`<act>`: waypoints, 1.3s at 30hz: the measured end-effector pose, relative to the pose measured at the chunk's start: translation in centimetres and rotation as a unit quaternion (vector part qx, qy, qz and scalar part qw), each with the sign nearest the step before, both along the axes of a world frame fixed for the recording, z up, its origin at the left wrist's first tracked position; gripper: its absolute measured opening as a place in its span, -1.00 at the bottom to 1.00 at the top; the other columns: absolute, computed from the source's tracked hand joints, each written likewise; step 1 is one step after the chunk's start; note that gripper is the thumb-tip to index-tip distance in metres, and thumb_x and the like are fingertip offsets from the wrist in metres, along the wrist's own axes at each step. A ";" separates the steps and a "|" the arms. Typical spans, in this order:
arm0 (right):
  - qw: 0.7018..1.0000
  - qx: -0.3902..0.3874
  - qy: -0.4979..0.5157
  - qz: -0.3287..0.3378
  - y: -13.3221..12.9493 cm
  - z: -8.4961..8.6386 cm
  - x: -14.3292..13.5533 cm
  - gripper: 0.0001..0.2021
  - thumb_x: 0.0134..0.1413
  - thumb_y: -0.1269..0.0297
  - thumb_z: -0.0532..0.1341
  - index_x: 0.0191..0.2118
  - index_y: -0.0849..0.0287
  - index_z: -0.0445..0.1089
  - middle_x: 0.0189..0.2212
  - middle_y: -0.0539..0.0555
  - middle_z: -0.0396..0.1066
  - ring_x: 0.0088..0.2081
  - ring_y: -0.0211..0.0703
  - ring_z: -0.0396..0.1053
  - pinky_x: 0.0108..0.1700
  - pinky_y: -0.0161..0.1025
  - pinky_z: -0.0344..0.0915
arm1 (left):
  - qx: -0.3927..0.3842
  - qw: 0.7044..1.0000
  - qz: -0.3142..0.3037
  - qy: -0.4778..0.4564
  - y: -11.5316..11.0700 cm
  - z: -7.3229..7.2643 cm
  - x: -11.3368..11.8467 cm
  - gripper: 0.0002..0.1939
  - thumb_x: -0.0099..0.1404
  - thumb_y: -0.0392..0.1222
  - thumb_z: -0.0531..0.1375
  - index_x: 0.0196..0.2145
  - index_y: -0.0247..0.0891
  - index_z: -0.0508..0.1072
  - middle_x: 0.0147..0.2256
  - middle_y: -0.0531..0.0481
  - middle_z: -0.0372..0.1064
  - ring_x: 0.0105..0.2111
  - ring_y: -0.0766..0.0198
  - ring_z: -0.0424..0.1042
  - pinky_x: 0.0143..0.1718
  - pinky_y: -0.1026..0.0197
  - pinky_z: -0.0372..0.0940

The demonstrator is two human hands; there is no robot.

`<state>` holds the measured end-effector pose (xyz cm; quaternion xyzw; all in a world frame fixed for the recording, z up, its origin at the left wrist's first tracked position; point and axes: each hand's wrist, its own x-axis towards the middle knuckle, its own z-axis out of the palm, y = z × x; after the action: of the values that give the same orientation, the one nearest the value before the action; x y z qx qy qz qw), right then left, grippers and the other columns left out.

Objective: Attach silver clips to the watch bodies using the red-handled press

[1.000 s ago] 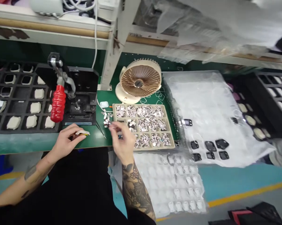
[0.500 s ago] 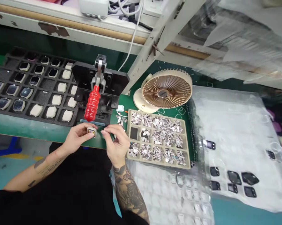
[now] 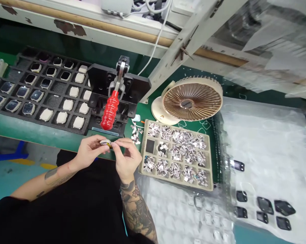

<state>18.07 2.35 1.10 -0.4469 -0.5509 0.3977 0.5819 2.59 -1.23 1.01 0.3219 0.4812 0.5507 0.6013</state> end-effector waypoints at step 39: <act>0.926 0.084 -0.279 -0.239 -10.9 -3.6 9.6 -0.69 0.39 0.33 0.29 0.18 0.09 0.47 -0.09 0.15 0.64 -0.09 -0.10 0.62 0.00 -0.13 0.60 | 0.125 0.973 0.010 0.194 3.1 -0.4 0.8 -0.51 0.11 -0.11 0.59 -0.04 -0.27 0.64 -0.27 0.02 0.61 -0.32 0.12 0.67 -0.19 0.03 0.62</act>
<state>27.70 -8.56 -2.46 -0.6080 -0.5991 0.0585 0.5177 3.39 1.90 0.62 0.4905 0.5193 0.5397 0.4454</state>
